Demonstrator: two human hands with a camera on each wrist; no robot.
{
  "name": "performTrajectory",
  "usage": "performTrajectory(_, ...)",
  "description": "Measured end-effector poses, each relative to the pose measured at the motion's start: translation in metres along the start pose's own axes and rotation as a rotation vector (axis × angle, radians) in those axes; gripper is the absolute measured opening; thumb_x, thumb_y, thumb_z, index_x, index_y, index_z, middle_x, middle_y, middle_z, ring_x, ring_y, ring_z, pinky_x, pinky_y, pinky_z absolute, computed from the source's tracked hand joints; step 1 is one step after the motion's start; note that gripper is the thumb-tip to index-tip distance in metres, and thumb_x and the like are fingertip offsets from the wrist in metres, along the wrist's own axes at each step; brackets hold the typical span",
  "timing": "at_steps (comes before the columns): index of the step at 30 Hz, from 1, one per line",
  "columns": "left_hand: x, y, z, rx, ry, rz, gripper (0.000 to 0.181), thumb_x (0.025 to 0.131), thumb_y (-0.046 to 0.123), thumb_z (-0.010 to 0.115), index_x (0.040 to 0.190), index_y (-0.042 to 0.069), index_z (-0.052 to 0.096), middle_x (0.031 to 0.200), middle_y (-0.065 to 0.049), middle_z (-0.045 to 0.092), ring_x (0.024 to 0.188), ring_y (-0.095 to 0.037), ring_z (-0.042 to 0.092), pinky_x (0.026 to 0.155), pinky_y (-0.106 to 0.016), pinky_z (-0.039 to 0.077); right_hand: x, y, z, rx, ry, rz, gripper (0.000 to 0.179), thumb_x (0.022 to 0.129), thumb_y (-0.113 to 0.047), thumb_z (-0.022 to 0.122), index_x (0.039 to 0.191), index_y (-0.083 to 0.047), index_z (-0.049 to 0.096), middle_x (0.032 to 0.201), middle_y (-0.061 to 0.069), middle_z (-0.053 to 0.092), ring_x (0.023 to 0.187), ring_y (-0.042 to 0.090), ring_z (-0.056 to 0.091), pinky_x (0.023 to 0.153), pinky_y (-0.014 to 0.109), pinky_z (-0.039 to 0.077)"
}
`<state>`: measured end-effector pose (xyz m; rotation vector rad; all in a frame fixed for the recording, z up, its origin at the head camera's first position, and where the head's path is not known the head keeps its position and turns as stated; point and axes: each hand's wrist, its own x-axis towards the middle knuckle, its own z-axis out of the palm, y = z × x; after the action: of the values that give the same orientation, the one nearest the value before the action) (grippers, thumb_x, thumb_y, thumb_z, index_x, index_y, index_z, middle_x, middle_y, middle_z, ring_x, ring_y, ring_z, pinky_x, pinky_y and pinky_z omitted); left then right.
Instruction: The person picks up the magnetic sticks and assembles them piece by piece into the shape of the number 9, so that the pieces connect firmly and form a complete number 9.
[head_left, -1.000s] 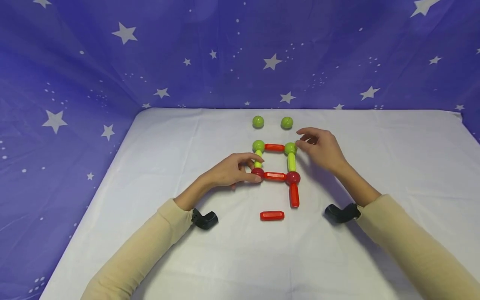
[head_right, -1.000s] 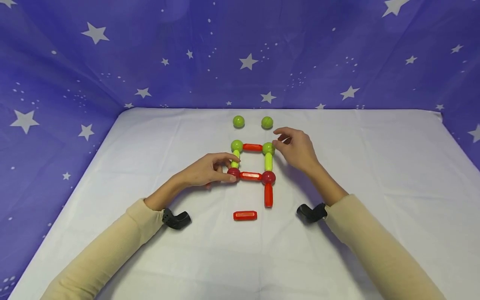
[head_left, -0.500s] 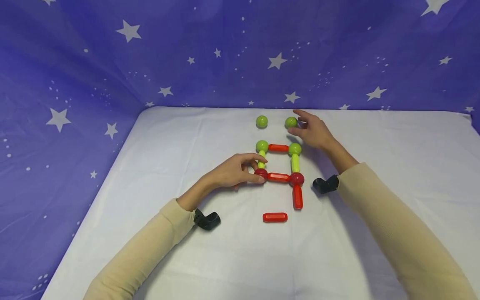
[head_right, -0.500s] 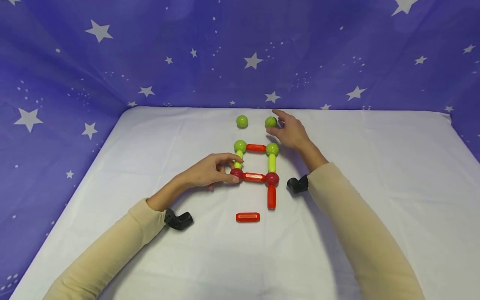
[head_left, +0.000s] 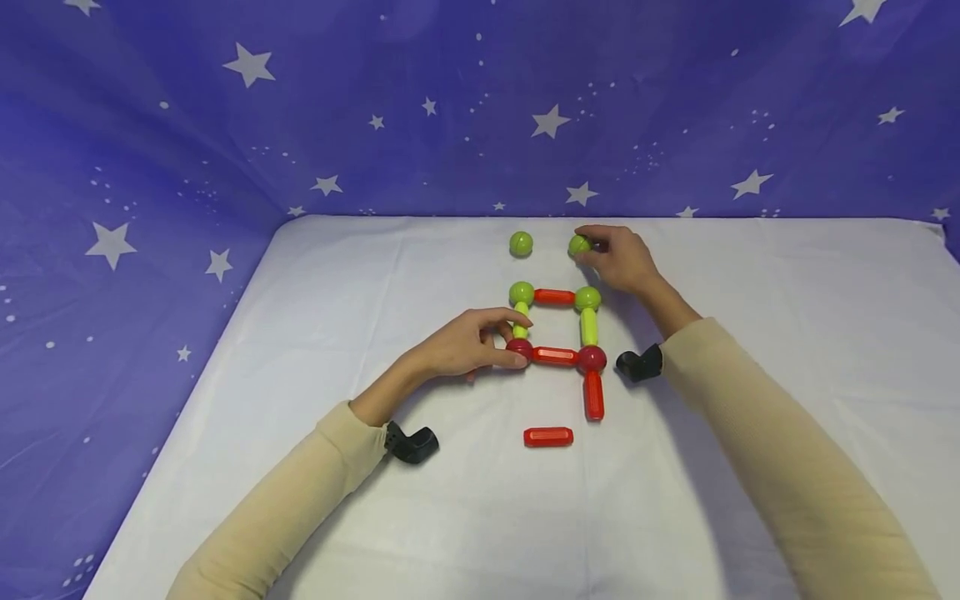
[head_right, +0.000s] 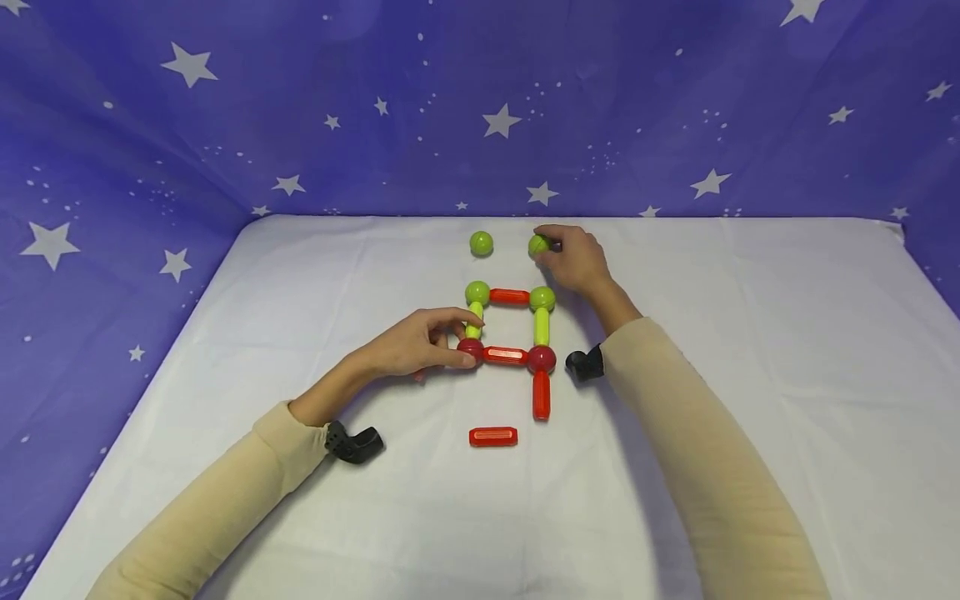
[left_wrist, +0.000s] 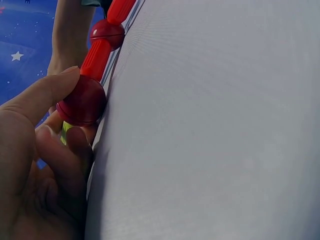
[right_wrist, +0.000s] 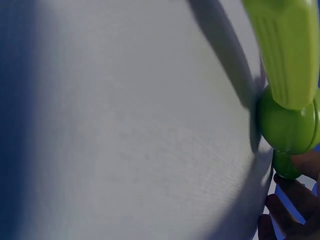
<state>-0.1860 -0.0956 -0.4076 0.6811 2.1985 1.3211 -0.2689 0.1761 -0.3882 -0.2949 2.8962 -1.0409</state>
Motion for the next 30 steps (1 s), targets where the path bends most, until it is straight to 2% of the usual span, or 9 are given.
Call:
performTrajectory(6,-0.003,0.001,-0.001,-0.004,0.009,0.000,0.048,0.083,0.024,0.081,0.127,0.017,0.063,0.104,-0.005,0.060,0.049,-0.017,0.046,0.039,-0.030,0.043,0.000,-0.004,0.002,-0.013,0.025,0.021,0.041,0.095,-0.009,0.062,0.135,-0.002,0.057,0.125,0.023,0.060,0.116,0.038,0.053,0.103,0.052,0.039)
performTrajectory(16,-0.002,0.002,-0.001,0.008,0.001,-0.011,0.049,0.083,0.026,0.082,0.127,0.018,0.063,0.104,-0.003,0.061,0.051,-0.019,0.047,0.040,-0.029,0.043,-0.004,0.000,0.004,-0.002,0.047,0.008,0.041,0.095,-0.009,0.063,0.135,-0.002,0.057,0.121,0.023,0.061,0.112,0.037,0.054,0.101,0.052,0.040)
performTrajectory(21,-0.001,0.003,-0.001,0.013,0.001,-0.019,0.049,0.082,0.025,0.082,0.127,0.018,0.063,0.104,-0.003,0.061,0.051,-0.019,0.047,0.041,-0.029,0.043,-0.006,-0.001,0.000,0.035,0.073,-0.013,0.040,0.095,-0.008,0.063,0.134,-0.001,0.056,0.123,0.024,0.060,0.112,0.038,0.055,0.100,0.051,0.042)
performTrajectory(26,-0.001,0.002,-0.001,0.012,0.001,-0.018,0.049,0.083,0.025,0.082,0.127,0.018,0.062,0.105,-0.004,0.061,0.051,-0.019,0.047,0.041,-0.030,0.044,-0.010,-0.005,-0.004,0.077,0.087,-0.017,0.036,0.094,-0.006,0.064,0.129,0.002,0.057,0.116,0.026,0.059,0.110,0.039,0.055,0.098,0.051,0.042)
performTrajectory(30,-0.002,0.002,-0.002,0.010,0.000,-0.012,0.049,0.083,0.025,0.082,0.127,0.018,0.063,0.105,-0.004,0.061,0.052,-0.019,0.048,0.041,-0.031,0.045,-0.011,-0.008,-0.004,0.098,0.093,-0.031,0.041,0.093,-0.005,0.064,0.132,0.004,0.054,0.112,0.026,0.059,0.108,0.038,0.054,0.096,0.050,0.042)
